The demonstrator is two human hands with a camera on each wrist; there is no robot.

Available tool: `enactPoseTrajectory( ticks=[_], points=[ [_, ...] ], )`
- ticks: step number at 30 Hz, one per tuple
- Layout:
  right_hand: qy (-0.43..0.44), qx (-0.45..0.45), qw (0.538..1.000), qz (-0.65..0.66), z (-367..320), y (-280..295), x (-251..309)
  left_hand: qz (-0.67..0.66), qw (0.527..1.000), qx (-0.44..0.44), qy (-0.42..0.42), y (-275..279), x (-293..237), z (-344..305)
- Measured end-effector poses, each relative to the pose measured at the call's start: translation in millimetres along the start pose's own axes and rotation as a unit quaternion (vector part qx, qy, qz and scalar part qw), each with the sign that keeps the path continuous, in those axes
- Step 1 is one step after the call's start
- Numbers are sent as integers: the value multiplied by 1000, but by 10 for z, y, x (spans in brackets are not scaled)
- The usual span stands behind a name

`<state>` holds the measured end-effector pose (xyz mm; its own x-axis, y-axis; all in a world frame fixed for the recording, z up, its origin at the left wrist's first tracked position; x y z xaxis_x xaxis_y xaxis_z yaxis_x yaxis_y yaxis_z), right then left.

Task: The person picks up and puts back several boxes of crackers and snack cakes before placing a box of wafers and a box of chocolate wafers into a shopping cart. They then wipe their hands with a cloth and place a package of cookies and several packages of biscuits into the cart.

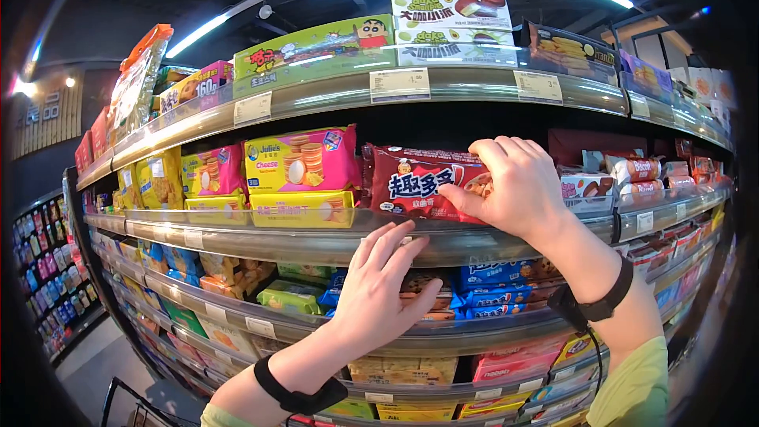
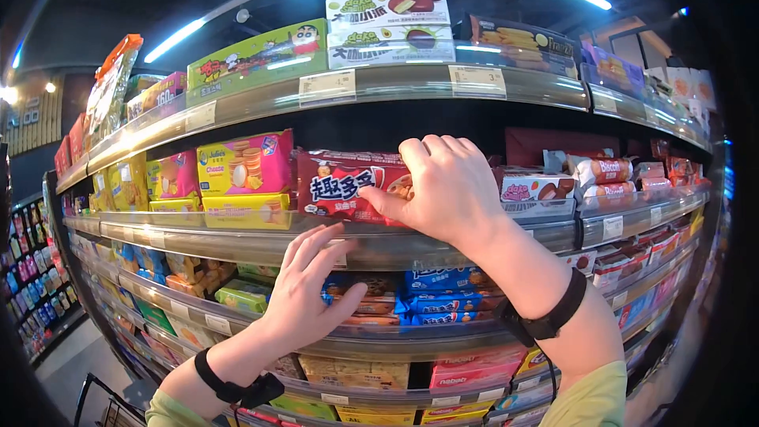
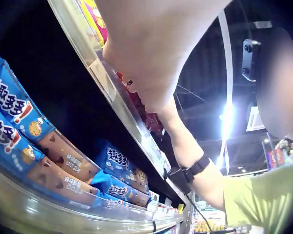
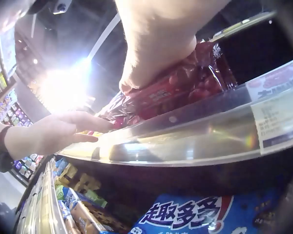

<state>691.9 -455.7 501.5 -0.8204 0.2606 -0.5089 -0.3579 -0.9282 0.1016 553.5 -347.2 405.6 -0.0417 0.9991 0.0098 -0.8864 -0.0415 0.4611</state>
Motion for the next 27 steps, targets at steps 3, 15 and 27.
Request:
enactPoseTrajectory(
  ticks=[3,15,27],
  points=[
    [29,-53,998,-27,-13,107,47,-67,997,32,38,5,-94,-24],
    [-66,22,961,267,-482,627,1110,-730,618,85,278,137,-277,-820],
    [-206,251,759,565,-1266,-165,2316,-499,675,-100,535,-49,186,-2716]
  ],
)
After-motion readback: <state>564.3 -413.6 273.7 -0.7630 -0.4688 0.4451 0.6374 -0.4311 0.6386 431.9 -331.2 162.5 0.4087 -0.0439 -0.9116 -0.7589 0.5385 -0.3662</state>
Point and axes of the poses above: each hand's wrist, its own z-axis towards the middle knuckle, its own y-axis out of the back of the hand, x = y × z, the point moved 4 cm from there along z, towards the middle knuckle, and after that the axes turned 6 degrees about y, right-handed, at the moved point
